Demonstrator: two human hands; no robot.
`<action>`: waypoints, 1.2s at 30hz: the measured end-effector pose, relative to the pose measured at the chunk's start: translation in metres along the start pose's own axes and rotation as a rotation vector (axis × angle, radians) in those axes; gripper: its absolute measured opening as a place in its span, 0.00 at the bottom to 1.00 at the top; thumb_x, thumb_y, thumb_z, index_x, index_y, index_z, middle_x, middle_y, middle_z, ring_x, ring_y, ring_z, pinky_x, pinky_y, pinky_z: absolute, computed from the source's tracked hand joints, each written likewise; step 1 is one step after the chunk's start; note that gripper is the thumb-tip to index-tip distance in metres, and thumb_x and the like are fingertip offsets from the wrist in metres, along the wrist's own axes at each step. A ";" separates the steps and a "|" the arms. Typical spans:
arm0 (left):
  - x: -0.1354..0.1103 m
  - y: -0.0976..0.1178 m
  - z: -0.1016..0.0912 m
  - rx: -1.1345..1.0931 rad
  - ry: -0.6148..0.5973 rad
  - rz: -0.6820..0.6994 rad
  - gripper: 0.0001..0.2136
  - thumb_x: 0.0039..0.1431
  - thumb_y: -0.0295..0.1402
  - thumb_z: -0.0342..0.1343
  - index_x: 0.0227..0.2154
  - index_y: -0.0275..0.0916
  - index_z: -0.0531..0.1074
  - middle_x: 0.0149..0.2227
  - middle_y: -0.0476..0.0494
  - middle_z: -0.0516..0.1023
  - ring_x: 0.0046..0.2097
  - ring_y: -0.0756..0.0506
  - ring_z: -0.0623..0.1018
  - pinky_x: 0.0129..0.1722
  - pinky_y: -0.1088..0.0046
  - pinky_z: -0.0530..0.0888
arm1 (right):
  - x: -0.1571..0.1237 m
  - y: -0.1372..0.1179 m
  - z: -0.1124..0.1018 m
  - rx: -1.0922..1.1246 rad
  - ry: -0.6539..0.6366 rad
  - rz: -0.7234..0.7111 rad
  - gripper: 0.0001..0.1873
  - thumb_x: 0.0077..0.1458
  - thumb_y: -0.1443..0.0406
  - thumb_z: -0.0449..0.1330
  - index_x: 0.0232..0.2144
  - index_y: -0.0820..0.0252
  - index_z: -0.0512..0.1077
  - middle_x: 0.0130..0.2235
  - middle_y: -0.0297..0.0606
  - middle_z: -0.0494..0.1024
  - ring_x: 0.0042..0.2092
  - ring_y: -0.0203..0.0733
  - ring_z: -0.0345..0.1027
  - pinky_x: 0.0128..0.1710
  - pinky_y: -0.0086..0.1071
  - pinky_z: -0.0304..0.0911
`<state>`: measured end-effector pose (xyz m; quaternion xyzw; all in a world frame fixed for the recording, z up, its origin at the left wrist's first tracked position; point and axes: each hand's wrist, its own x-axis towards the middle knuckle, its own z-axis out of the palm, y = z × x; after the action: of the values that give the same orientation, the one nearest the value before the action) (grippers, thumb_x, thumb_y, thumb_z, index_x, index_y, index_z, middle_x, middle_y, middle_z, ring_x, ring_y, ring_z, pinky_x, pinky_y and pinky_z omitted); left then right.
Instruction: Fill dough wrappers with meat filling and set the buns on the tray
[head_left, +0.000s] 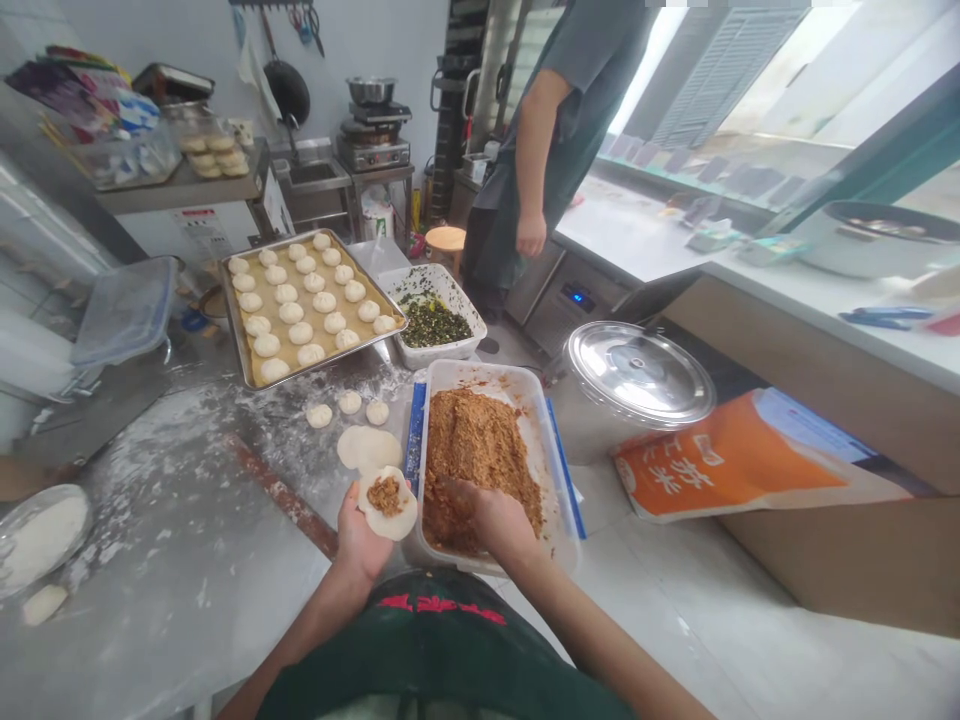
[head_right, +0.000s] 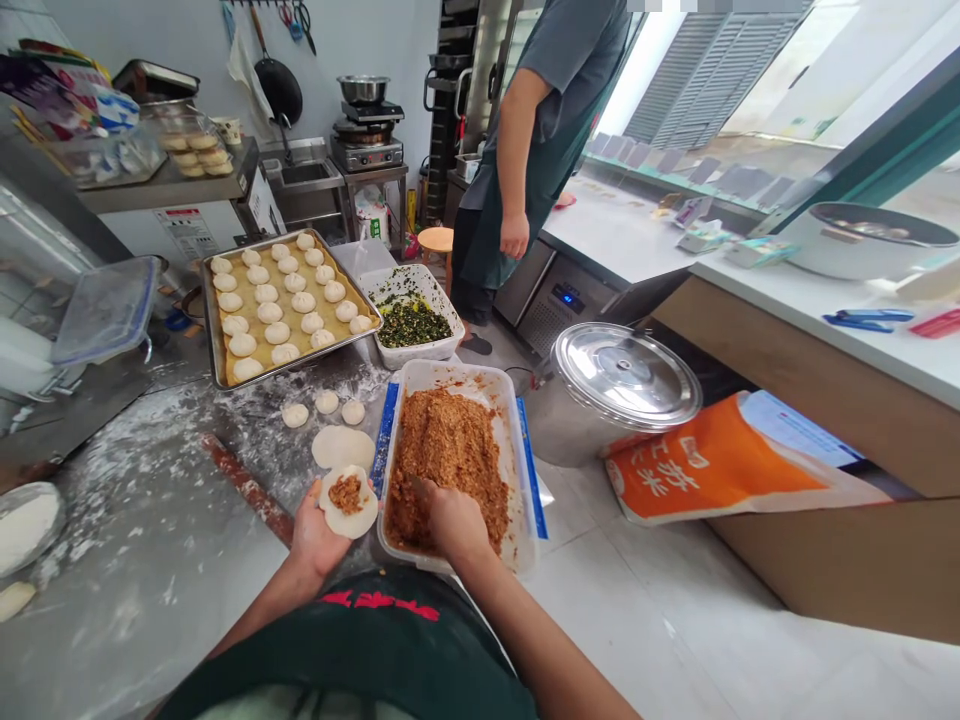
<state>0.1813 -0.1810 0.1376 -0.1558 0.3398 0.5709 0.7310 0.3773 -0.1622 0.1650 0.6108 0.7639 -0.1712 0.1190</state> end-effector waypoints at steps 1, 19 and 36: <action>-0.001 0.001 0.000 -0.001 -0.002 0.001 0.18 0.53 0.41 0.46 0.37 0.34 0.72 0.37 0.35 0.76 0.42 0.37 0.74 0.43 0.49 0.67 | 0.004 -0.002 -0.002 -0.036 0.001 -0.007 0.26 0.52 0.74 0.46 0.54 0.51 0.59 0.36 0.40 0.76 0.39 0.40 0.70 0.35 0.27 0.61; 0.005 0.003 -0.008 -0.011 -0.017 0.039 0.19 0.54 0.42 0.44 0.39 0.34 0.71 0.39 0.33 0.75 0.43 0.36 0.73 0.42 0.50 0.67 | 0.031 -0.017 -0.011 -0.271 -0.125 -0.460 0.12 0.56 0.71 0.47 0.37 0.66 0.69 0.34 0.49 0.76 0.38 0.45 0.71 0.35 0.33 0.62; -0.004 0.002 0.000 0.007 -0.039 0.067 0.22 0.54 0.44 0.45 0.43 0.32 0.69 0.40 0.30 0.75 0.45 0.34 0.73 0.43 0.51 0.67 | 0.021 0.009 -0.003 -0.061 -0.269 -0.618 0.09 0.49 0.68 0.53 0.33 0.60 0.72 0.29 0.38 0.76 0.31 0.39 0.69 0.28 0.26 0.58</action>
<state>0.1794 -0.1834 0.1405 -0.1307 0.3326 0.5969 0.7183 0.3816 -0.1406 0.1589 0.3186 0.8951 -0.2553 0.1792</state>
